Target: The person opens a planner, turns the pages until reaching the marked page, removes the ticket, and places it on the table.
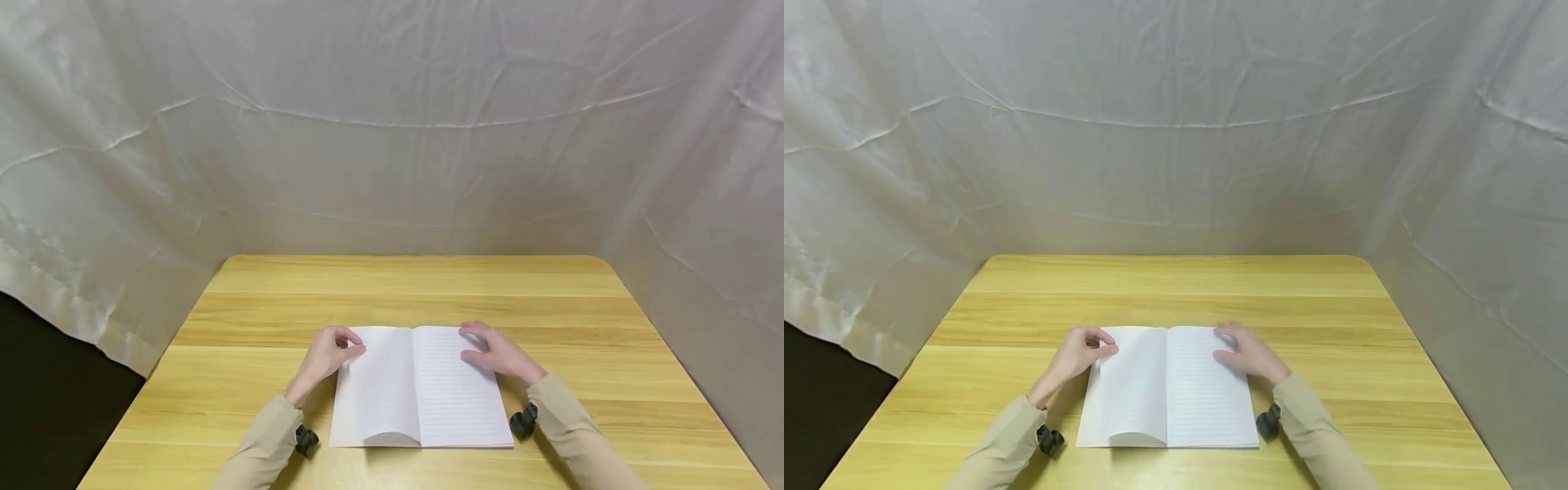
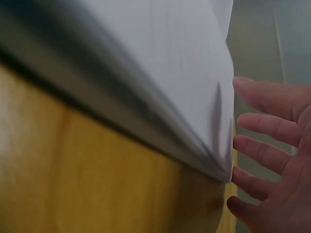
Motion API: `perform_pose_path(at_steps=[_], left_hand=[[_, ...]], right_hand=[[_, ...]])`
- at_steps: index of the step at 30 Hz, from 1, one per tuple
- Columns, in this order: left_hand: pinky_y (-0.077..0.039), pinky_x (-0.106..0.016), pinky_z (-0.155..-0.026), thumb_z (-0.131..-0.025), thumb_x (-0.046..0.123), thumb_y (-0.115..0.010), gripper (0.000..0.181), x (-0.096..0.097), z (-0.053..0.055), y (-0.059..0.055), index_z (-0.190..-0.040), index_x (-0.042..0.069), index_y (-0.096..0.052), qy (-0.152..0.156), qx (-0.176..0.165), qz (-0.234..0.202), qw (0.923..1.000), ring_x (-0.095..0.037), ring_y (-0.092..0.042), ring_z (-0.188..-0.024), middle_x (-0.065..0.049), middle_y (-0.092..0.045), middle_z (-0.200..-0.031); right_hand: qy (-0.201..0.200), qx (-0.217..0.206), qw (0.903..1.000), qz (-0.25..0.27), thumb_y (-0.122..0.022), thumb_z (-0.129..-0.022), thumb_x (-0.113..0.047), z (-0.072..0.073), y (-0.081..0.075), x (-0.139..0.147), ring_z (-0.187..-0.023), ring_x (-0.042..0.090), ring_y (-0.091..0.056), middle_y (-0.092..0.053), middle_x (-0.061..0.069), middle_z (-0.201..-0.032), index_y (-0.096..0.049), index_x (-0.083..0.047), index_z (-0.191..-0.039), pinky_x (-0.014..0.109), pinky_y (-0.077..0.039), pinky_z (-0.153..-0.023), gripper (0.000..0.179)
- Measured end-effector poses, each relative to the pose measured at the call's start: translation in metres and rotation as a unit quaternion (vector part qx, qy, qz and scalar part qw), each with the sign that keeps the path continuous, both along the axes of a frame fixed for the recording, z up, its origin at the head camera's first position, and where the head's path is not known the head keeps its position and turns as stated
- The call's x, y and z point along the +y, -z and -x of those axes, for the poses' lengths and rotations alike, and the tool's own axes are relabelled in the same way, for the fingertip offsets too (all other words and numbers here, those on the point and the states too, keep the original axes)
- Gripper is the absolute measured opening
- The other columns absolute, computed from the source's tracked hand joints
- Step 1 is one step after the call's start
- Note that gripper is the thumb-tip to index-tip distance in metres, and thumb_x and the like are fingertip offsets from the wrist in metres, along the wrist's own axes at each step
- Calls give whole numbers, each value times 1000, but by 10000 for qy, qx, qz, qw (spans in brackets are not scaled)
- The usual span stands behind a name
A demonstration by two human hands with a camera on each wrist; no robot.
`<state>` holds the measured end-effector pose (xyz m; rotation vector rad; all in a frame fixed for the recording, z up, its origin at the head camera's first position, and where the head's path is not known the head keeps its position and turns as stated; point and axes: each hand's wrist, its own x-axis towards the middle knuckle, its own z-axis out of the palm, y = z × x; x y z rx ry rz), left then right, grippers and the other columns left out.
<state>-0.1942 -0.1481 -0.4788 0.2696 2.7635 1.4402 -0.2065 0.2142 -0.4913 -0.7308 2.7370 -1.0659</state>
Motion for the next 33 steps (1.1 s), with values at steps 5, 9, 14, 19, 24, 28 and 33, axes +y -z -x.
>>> perform_pose_path(at_steps=[5, 9, 14, 19, 24, 28, 33], left_hand=[[-36, -18, -54, -85, 7, -78, 14, -9, 5, -1, -98, 2, -73, 62, -62, 131, 9999, -10, -46, -63, -2, -57, -68], [-34, -18, -53, -87, 5, -76, 29, -15, 8, -2, -113, -1, -66, 228, -123, 157, 9995, -11, -42, -59, -1, -51, -65], [-33, -19, -53, -87, 4, -75, 36, -17, 12, -1, -121, -1, -63, 310, -96, 418, 9986, -11, -41, -58, -2, -52, -66], [-34, -19, -54, -88, 6, -75, 30, -16, 15, 0, -117, 2, -66, 359, -70, 788, 9962, -10, -43, -58, -3, -57, -68], [-32, -18, -53, -88, 5, -75, 30, -15, 16, 1, -117, 1, -68, 412, -18, 931, 9948, -11, -41, -57, -2, -54, -66], [-30, -18, -53, -88, 5, -74, 31, -14, 16, 2, -118, 1, -68, 433, 64, 1023, 9938, -11, -39, -56, -1, -51, -64], [-31, -19, -54, -89, 7, -74, 30, -13, 16, 4, -119, 4, -68, 336, 62, 1109, 9932, -12, -40, -58, 0, -50, -65]], right_hand=[[196, 261, 9990, -292, -73, -92, -18, 10, 2, 2, -130, 53, -49, -55, 32, -138, -57, 9, -133, 67, -39, -111, 52], [441, 233, 9970, -588, -73, -92, -23, 17, 3, 2, -130, 52, -45, -53, 32, -138, -58, 8, -134, 67, -40, -108, 54], [478, 296, 9952, -801, -73, -92, -26, 22, 3, 0, -123, 48, -47, -57, 28, -128, -60, 8, -131, 64, -43, -103, 53], [410, 432, 9943, -884, -73, -92, -25, 25, 2, 0, -115, 43, -50, -59, 25, -123, -64, 7, -128, 59, -45, -96, 49], [544, 395, 9940, -866, -74, -91, -24, 24, 2, 1, -119, 43, -50, -57, 25, -128, -65, 4, -127, 59, -45, -99, 46], [784, 344, 9941, -658, -76, -90, -21, 23, 1, 1, -116, 40, -52, -59, 22, -125, -68, 2, -124, 57, -47, -97, 42], [985, 527, 9930, -376, -77, -88, -16, 23, 3, 1, -106, 34, -59, -64, 16, -115, -73, -1, -114, 52, -51, -90, 30]])
